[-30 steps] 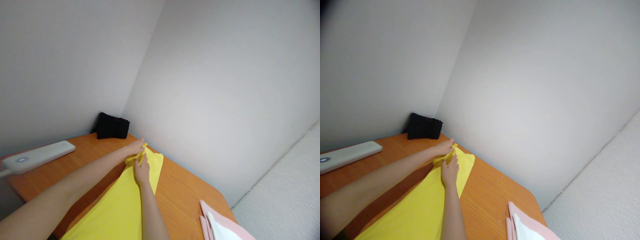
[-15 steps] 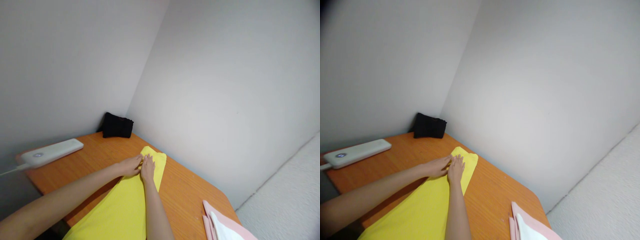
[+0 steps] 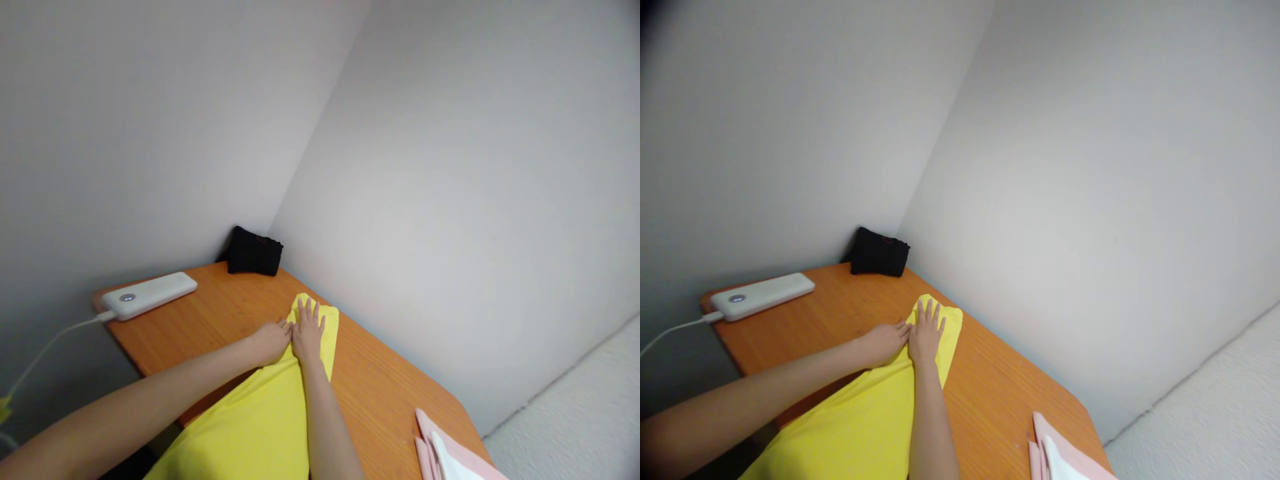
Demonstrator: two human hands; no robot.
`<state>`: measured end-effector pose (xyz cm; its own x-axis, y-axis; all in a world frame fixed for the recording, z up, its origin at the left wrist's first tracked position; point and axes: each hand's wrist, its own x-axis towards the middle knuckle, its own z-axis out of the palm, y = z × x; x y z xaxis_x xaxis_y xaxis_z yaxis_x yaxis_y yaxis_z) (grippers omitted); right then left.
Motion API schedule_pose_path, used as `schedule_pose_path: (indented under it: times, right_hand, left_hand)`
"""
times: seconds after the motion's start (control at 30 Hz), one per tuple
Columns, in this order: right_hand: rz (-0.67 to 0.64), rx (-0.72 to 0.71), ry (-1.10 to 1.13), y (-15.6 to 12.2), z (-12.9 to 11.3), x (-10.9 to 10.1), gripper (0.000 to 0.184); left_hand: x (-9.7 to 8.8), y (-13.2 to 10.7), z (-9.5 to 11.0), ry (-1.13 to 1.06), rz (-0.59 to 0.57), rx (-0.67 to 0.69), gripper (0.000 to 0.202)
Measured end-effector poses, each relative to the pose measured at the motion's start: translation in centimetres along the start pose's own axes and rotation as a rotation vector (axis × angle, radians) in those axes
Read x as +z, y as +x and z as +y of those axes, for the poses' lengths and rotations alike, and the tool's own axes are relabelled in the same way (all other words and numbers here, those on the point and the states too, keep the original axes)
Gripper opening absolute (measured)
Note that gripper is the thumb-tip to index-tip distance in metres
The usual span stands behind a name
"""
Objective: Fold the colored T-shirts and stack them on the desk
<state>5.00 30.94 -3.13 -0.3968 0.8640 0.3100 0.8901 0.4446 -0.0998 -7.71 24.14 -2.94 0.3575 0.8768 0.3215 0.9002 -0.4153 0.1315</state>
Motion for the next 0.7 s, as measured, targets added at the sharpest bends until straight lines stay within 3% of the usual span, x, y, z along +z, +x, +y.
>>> schedule_pose_path:
  times: [0.07, 0.17, 0.27, 0.4, 0.5, 0.6, 0.7]
  right_hand:
    - [-0.086, -0.046, 0.006, 0.2, -0.1, 0.0, 0.052]
    - [-0.221, 0.056, -0.002, 0.6, -0.3, 0.1, 0.052]
    - [-0.29, 0.124, -0.008, 1.1, -0.6, -0.1, 0.055]
    - [-0.309, 0.124, 0.006, 1.5, -0.8, -0.8, 0.055]
    - [-0.306, 0.12, 0.046, 1.5, -0.9, -1.6, 0.053]
    - [-0.227, 0.109, 0.107, 0.2, -1.4, -3.0, 0.054]
    - [-0.137, -0.035, 0.165, -4.1, -2.5, -5.5, 0.056]
  left_hand:
    - [-0.5, -0.3, 0.2, 0.007, -0.018, -0.02, 0.052]
    - [-1.7, -0.9, 0.5, 0.009, -0.029, -0.075, 0.051]
    - [-3.7, -3.3, 2.0, -0.009, -0.003, -0.12, 0.039]
    - [-6.3, -10.5, 6.4, -0.066, 0.139, -0.188, 0.036]
    - [-7.0, -17.4, 8.6, -0.184, 0.341, -0.412, 0.027]
    - [-5.8, -23.0, 7.1, -0.286, 0.416, -0.687, 0.028]
    - [-3.2, -25.4, 3.9, -0.507, 0.342, -0.761, 0.039]
